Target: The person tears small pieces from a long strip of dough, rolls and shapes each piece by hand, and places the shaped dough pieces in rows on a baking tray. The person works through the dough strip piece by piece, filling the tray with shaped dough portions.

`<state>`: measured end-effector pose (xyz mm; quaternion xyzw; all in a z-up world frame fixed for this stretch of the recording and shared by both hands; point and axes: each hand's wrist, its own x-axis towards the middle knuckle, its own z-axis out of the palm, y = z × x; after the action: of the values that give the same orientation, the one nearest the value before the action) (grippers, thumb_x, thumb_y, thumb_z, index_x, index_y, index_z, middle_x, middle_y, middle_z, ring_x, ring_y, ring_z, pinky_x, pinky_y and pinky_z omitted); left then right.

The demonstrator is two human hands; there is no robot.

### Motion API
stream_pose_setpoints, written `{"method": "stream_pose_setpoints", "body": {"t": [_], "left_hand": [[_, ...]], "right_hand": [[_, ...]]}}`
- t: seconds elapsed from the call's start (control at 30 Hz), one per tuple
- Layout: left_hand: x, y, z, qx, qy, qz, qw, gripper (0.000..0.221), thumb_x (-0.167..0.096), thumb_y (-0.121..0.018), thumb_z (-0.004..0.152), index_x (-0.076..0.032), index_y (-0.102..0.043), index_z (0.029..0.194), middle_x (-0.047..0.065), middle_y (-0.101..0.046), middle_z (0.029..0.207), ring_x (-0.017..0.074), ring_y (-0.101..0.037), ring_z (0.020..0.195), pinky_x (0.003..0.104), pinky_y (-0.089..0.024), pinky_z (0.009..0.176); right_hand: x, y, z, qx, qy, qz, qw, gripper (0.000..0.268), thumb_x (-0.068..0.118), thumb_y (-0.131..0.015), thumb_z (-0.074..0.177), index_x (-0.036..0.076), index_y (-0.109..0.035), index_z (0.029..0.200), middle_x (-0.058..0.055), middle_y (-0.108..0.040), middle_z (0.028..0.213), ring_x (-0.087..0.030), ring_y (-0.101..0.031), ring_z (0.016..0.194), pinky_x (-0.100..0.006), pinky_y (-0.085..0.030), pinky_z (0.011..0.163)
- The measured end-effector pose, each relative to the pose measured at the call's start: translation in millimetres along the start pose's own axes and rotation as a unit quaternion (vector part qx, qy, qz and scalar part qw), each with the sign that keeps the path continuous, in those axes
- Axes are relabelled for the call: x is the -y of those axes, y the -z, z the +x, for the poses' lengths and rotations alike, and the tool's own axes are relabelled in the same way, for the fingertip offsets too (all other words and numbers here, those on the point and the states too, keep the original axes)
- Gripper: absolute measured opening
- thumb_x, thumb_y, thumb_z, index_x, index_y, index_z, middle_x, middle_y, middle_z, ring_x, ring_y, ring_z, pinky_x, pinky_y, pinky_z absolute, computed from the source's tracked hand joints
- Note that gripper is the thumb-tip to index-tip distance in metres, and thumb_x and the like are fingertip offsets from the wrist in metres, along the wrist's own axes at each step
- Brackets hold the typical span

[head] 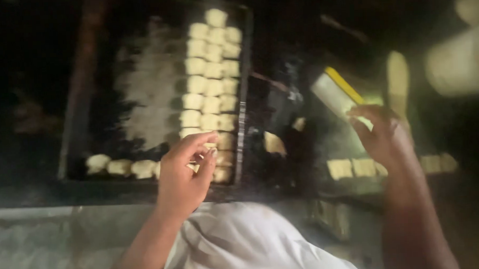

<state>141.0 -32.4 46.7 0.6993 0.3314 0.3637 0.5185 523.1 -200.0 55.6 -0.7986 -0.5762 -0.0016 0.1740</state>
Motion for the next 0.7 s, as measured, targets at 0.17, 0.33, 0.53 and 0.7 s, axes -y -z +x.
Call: {"method": "stream_pose_setpoints", "body": {"t": [0.17,0.33,0.53,0.7], "left_hand": [[-19,-60,-4,0.092,0.055,-0.007,0.994,0.027,-0.007,-0.069,0.093,-0.004,-0.07,0.121,0.008,-0.076,0.11,0.0164,-0.073,0.079,0.028,-0.057,0.063],[-18,-125,-21,0.149,-0.016,0.001,0.989,0.043,-0.008,-0.073,0.086,0.0,-0.065,0.127,0.015,-0.067,0.121,0.0165,-0.071,0.094,0.027,-0.061,0.072],[9,-159,-28,0.19,0.137,-0.006,0.972,0.025,-0.008,-0.075,0.088,0.001,-0.069,0.111,0.017,-0.076,0.104,0.0184,-0.073,0.088,0.029,-0.059,0.075],[2,-149,-6,0.025,0.207,-0.093,0.974,0.022,0.0,-0.059,0.092,0.002,-0.07,0.111,0.017,-0.08,0.097,0.018,-0.076,0.082,0.03,-0.061,0.074]], "right_hand": [[-14,0,-64,0.138,-0.093,-0.021,0.986,0.019,0.015,-0.077,0.084,0.012,-0.077,0.103,-0.012,-0.076,0.108,-0.03,-0.072,0.098,-0.043,-0.057,0.086],[5,-12,-98,0.164,-0.165,0.097,0.968,0.021,0.014,-0.08,0.078,0.01,-0.077,0.098,-0.01,-0.077,0.1,-0.025,-0.074,0.09,-0.038,-0.059,0.079],[41,-38,-36,0.084,-0.02,0.309,0.947,0.03,0.012,-0.076,0.084,0.007,-0.075,0.114,-0.01,-0.076,0.108,-0.023,-0.073,0.093,-0.034,-0.059,0.078],[38,-83,0,-0.024,0.103,0.183,0.977,0.03,0.008,-0.076,0.081,0.007,-0.073,0.111,-0.015,-0.073,0.116,-0.037,-0.069,0.104,-0.041,-0.056,0.088]]}}
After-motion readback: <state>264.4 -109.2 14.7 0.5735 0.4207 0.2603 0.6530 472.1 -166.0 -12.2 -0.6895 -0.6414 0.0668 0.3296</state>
